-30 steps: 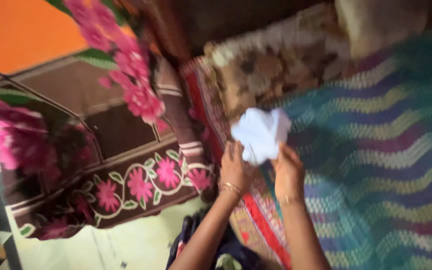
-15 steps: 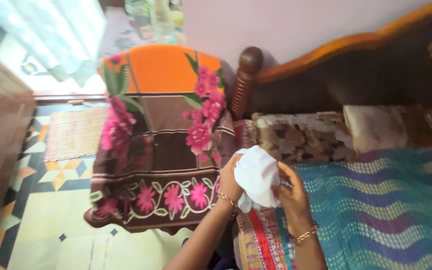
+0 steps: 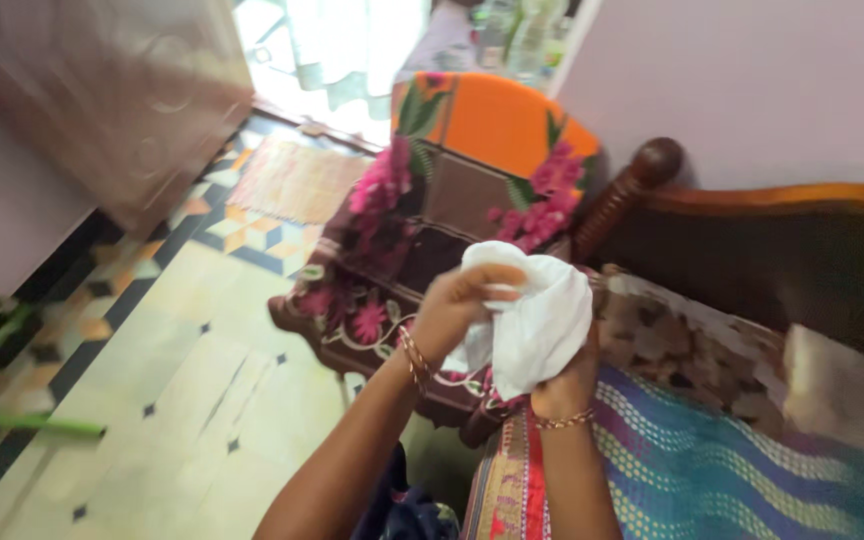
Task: The person folds a floral-patterned blanket by hand and then places it on a shelf alongside various bottles and a toy car.
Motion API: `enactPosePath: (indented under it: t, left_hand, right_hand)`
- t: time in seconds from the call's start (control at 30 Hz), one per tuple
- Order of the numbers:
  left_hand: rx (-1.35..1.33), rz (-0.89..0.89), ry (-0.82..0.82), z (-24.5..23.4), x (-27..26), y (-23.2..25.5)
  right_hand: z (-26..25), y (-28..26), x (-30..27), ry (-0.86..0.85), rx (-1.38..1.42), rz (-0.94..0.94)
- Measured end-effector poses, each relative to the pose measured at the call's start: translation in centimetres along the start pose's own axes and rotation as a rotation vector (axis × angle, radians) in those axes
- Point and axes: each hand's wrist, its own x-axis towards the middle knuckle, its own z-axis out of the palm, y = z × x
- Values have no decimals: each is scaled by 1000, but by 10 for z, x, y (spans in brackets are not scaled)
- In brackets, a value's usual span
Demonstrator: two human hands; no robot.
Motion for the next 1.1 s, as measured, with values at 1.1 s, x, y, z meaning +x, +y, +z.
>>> enactPosePath:
  t: [1.1]
  left_hand:
    - [697,104,1357,-338,-297,296]
  right_hand:
    - [496,359,-79,-986,-27,814]
